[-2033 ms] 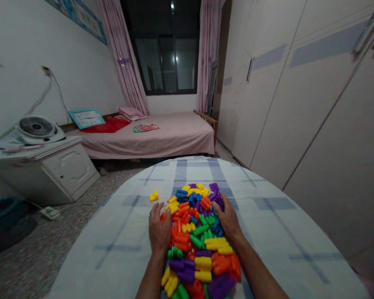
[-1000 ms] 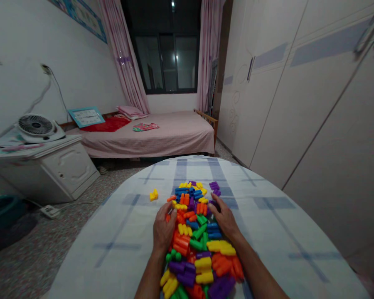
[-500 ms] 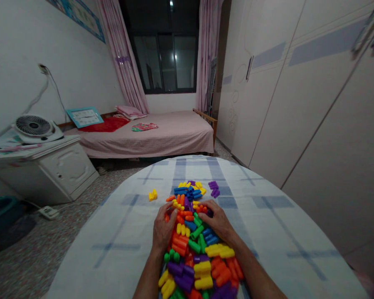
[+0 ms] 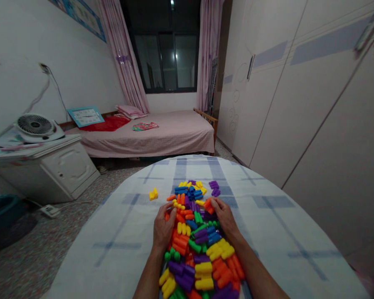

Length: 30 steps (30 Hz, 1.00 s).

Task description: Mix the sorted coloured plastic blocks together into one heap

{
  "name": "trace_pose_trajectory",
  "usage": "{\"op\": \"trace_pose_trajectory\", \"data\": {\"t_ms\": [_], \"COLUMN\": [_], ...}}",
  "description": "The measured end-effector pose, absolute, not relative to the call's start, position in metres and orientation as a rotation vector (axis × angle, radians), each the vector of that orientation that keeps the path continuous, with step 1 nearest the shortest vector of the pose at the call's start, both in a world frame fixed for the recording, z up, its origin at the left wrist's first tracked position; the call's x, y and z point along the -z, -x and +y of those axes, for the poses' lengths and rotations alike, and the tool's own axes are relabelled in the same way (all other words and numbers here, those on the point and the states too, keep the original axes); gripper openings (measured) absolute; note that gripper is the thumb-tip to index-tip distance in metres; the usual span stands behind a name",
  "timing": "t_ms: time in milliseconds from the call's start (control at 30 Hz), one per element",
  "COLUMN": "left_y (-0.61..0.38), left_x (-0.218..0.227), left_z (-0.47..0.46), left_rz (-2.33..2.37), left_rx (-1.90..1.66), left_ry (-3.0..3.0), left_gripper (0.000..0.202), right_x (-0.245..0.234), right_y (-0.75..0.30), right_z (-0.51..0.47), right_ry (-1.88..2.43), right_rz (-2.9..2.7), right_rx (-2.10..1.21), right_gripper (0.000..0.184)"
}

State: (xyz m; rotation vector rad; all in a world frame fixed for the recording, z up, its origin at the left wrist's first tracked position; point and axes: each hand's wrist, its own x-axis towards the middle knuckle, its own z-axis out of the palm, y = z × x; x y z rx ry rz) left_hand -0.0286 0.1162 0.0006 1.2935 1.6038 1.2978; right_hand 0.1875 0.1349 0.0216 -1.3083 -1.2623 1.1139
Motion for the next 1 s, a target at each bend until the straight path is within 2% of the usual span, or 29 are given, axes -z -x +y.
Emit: {"op": "trace_pose_trajectory", "data": {"t_ms": [133,433,1000], "left_y": [0.028,0.028,0.029], "left_x": [-0.002,-0.006,-0.003], "left_z": [0.115,0.113,0.115], "left_rz": [1.612,1.62,1.631], "left_rx": [-1.307,-1.304,-1.286], "left_ry": [-1.3,-1.325,-1.341], "left_gripper": [0.043,0.043,0.042], "right_x": [-0.019,-0.011,-0.012], "right_y": [-0.19,-0.188,-0.187], "right_z": [0.137,0.14,0.14], "right_ry": [1.316,1.206,1.327], "right_rz": [-1.276,-1.427,-1.468], "right_rx": [-1.118,-1.255,-1.104], "right_gripper": [0.054,0.041,0.04]}}
